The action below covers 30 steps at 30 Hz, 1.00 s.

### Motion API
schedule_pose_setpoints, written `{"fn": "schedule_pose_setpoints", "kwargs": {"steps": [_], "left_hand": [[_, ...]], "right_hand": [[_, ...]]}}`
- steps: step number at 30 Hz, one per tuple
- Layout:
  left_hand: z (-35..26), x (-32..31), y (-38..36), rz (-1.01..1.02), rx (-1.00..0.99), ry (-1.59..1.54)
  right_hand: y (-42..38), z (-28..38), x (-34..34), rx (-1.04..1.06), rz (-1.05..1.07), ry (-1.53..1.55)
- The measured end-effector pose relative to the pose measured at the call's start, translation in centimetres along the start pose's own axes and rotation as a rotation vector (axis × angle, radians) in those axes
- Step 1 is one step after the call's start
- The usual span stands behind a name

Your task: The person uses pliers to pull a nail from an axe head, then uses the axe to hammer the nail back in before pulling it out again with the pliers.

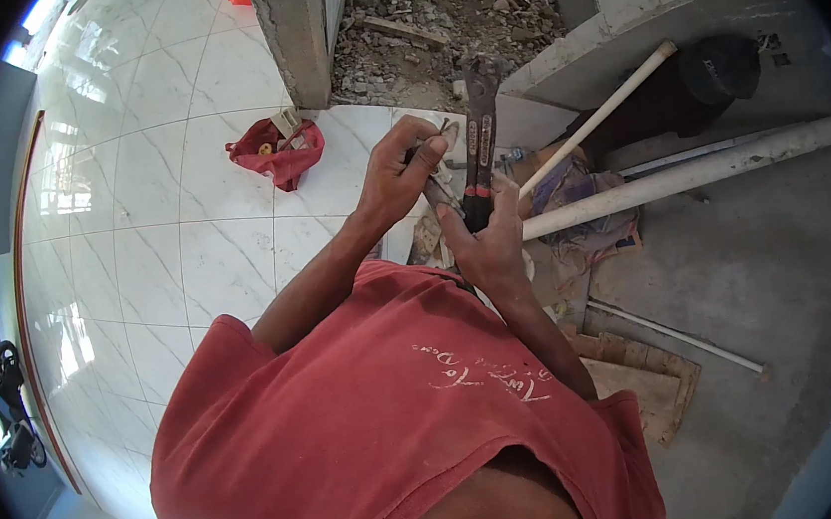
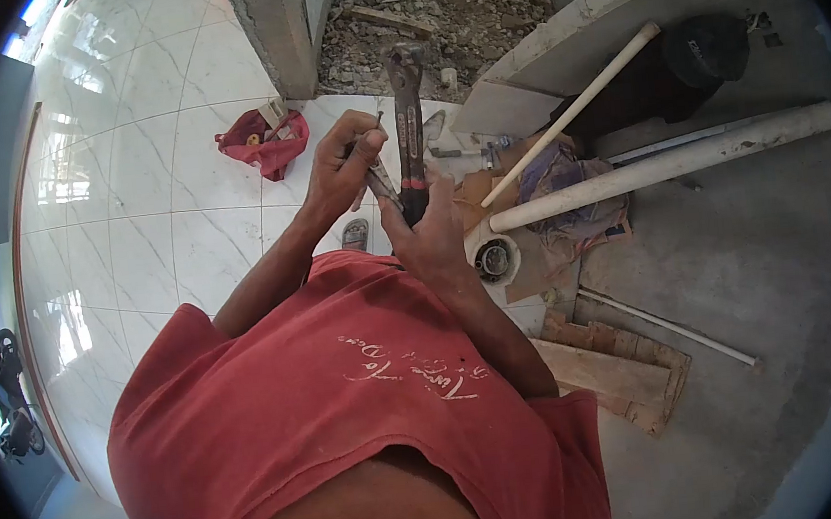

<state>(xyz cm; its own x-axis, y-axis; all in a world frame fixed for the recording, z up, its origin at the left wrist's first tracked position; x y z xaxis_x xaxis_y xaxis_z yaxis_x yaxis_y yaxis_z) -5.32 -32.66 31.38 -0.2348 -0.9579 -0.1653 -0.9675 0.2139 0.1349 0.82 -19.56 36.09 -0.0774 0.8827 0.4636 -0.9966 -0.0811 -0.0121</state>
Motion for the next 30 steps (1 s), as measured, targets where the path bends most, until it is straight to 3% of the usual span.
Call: {"fn": "schedule_pose_setpoints", "kwargs": {"steps": [1, 3, 10, 13, 17, 19, 20, 22, 26, 28, 29, 30], "left_hand": [[0.6, 0.2, 0.0, 0.0, 0.002, 0.002], [1.2, 0.3, 0.5, 0.062, -0.3, 0.108], [1.3, 0.1, 0.0, 0.089, -0.271, 0.07], [0.9, 0.2, 0.2, 0.074, -0.416, 0.137], [0.9, 1.0, 0.9, 0.11, -0.538, 0.308], [0.5, 1.2, 1.1, 0.132, -0.622, 0.408], [0.3, 1.4, 1.3, 0.15, -0.602, 0.402], [0.1, 1.3, 1.4, 0.174, -0.584, 0.392], [-0.3, 1.2, 2.0, 0.152, -0.617, 0.412], [-0.4, 0.9, 2.0, 0.159, -0.635, 0.412], [-0.4, 0.9, 2.1, 0.167, -0.62, 0.406], [-0.5, 0.8, 2.2, 0.173, -0.605, 0.4]], "right_hand": [[-0.2, -0.1, -0.1, -0.039, 0.037, 0.044], [-0.3, -0.6, -0.3, -0.051, 0.043, 0.042], [-0.8, -0.8, 0.6, -0.087, 0.149, -0.004], [-1.9, 0.0, 3.5, -0.114, 0.248, -0.081], [-3.7, 2.7, 7.8, -0.058, 0.085, -0.168], [-4.5, 4.6, 8.5, -0.293, 0.209, 0.009], [-4.6, 4.2, 8.5, -0.293, 0.201, 0.007], [-4.8, 3.2, 7.9, -0.024, 0.337, -0.347], [-5.9, 3.6, 8.2, 0.106, 0.231, -0.392], [-6.3, 3.8, 8.6, 0.173, -0.014, -0.122], [-6.1, 3.7, 8.6, 0.173, -0.02, -0.124], [-5.5, 3.7, 8.4, 0.302, 0.033, -0.367]]}}
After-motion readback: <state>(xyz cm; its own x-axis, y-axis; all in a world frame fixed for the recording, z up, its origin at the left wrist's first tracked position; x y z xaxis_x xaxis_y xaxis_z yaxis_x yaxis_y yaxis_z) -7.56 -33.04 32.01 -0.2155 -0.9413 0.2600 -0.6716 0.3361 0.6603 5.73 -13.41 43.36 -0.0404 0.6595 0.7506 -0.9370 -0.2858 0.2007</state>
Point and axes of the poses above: each hand's wrist, its own y-axis towards the middle knuckle, its own x-axis out of the back of the hand, z = x × y, the point moved 2 cm from there along y, towards the middle knuckle, and after that the axes turned 7 degrees about z, right-handed, at the moved point
